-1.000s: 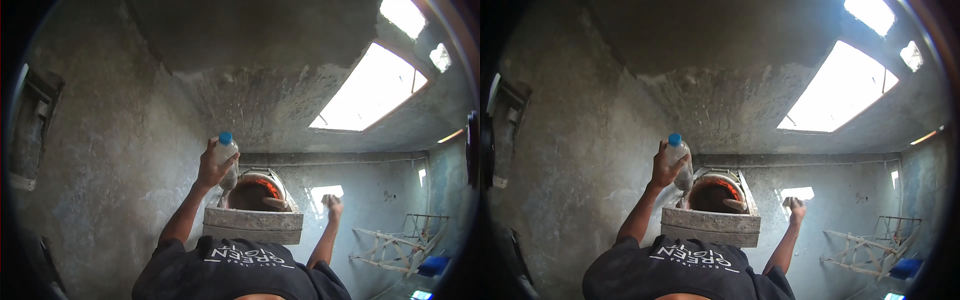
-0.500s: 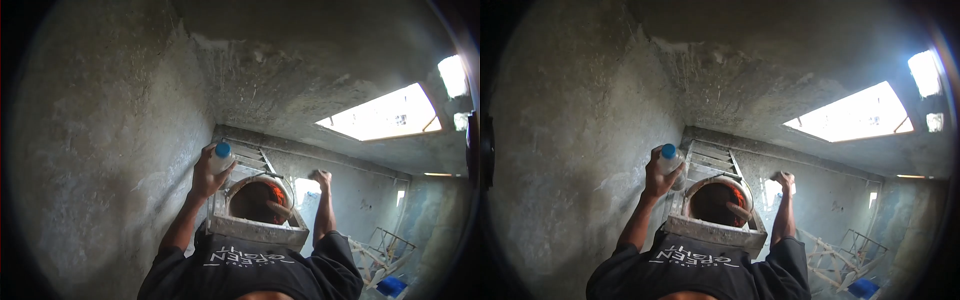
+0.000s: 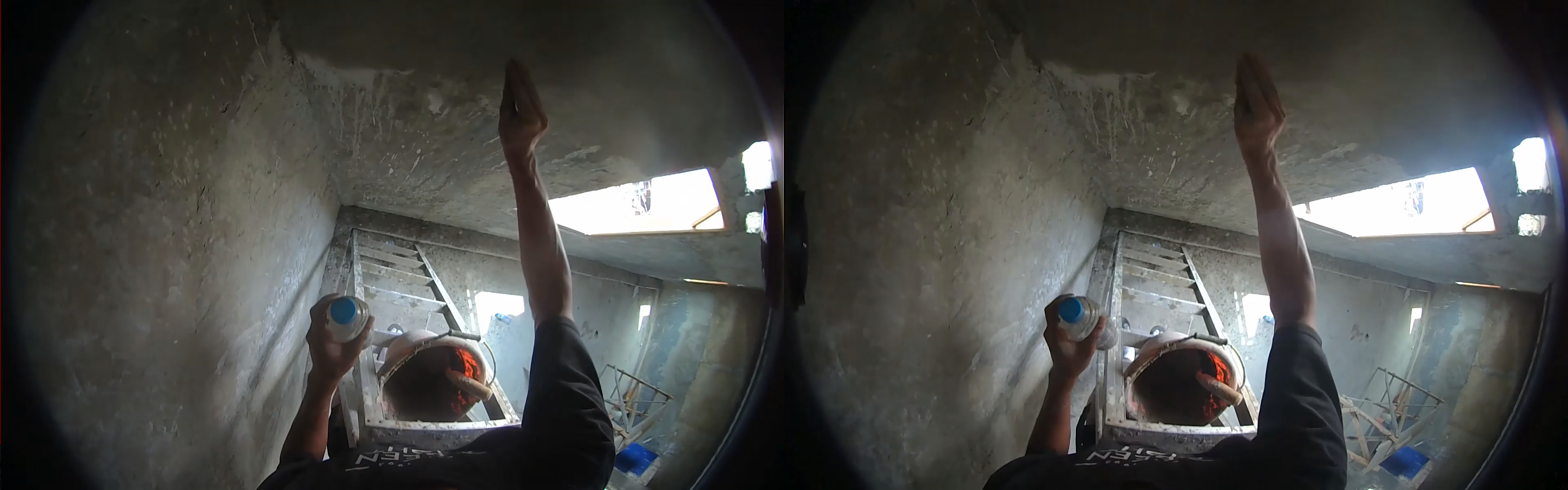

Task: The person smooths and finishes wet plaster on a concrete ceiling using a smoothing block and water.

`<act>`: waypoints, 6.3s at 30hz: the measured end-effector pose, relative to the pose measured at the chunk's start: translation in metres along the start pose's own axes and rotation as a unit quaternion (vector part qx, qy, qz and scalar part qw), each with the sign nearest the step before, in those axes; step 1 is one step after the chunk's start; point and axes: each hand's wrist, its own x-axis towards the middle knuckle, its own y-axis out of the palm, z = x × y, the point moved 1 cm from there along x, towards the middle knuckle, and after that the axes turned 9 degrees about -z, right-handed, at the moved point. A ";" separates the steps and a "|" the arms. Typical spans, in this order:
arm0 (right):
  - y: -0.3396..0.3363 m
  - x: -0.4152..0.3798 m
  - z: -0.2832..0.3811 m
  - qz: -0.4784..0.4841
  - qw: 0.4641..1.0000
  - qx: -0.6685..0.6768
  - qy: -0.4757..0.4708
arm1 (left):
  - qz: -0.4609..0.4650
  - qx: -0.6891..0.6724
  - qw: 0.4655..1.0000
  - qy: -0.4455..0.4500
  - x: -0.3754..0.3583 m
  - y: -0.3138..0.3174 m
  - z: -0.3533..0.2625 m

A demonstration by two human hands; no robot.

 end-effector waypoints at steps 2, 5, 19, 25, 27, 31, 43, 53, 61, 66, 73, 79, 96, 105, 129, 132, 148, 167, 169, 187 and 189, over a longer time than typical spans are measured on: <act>0.031 0.011 -0.025 0.008 0.996 -0.023 -0.086 | -0.001 0.011 1.000 -0.005 0.000 0.001 0.006; 0.050 -0.004 -0.047 0.061 0.979 -0.051 -0.186 | 0.000 0.010 1.000 -0.025 -0.003 0.002 0.016; 0.038 0.018 -0.059 0.179 0.945 -0.027 -0.272 | 0.037 0.028 0.999 -0.004 -0.006 0.014 0.026; 0.023 -0.036 -0.082 0.299 0.894 -0.055 -0.329 | 0.052 0.031 0.998 -0.006 -0.007 0.015 0.017; 0.013 -0.050 -0.086 0.367 0.871 -0.011 -0.325 | 0.049 0.025 0.998 -0.008 -0.009 0.013 0.021; 0.008 -0.016 -0.055 0.330 0.886 0.045 -0.323 | 0.049 0.035 0.998 0.000 -0.009 0.011 0.018; 0.006 -0.081 -0.108 0.483 0.809 -0.016 -0.334 | 0.052 0.034 0.998 0.030 0.000 0.006 0.014; 0.023 -0.028 -0.094 0.246 0.927 -0.041 -0.279 | 0.061 0.038 0.997 0.031 -0.006 0.012 0.018; 0.027 -0.062 -0.065 0.361 0.895 0.113 -0.237 | 0.071 0.056 0.995 0.046 -0.005 0.011 0.013; 0.023 0.029 -0.049 0.171 0.953 0.018 -0.248 | 0.081 0.046 0.995 0.029 -0.009 0.011 0.017; 0.056 -0.066 -0.081 0.274 0.916 0.007 -0.294 | 0.089 0.052 0.994 0.035 -0.009 0.012 0.018; 0.049 -0.025 -0.038 0.285 0.906 0.103 -0.297 | 0.082 0.051 0.995 0.032 -0.009 0.009 0.021; 0.046 0.000 -0.042 0.137 0.967 0.028 -0.214 | 0.104 0.083 0.990 0.053 -0.009 0.009 0.017; 0.089 -0.066 -0.027 0.266 0.938 0.101 -0.201 | 0.111 0.086 0.989 0.050 -0.005 0.008 0.009; 0.078 -0.010 -0.053 0.271 0.920 0.026 -0.281 | 0.091 0.074 0.992 0.055 -0.007 0.008 0.024; 0.061 -0.003 -0.071 0.301 0.901 0.030 -0.311 | 0.103 0.064 0.991 0.057 -0.006 0.007 0.019; 0.092 -0.090 -0.048 0.185 0.966 0.018 -0.181 | 0.106 0.073 0.990 0.055 -0.007 -0.007 0.016; 0.069 -0.027 -0.021 0.231 0.919 0.047 -0.317 | 0.114 0.065 0.990 0.055 -0.013 -0.005 0.020; 0.066 0.016 -0.018 0.179 0.933 0.038 -0.310 | 0.117 0.073 0.988 0.064 -0.010 -0.004 0.022; 0.109 0.001 -0.039 0.142 0.957 0.067 -0.243 | 0.119 0.099 0.986 0.068 -0.013 -0.002 0.025; 0.125 -0.030 -0.054 0.205 0.940 0.094 -0.255 | 0.115 0.090 0.987 0.060 -0.012 -0.002 0.026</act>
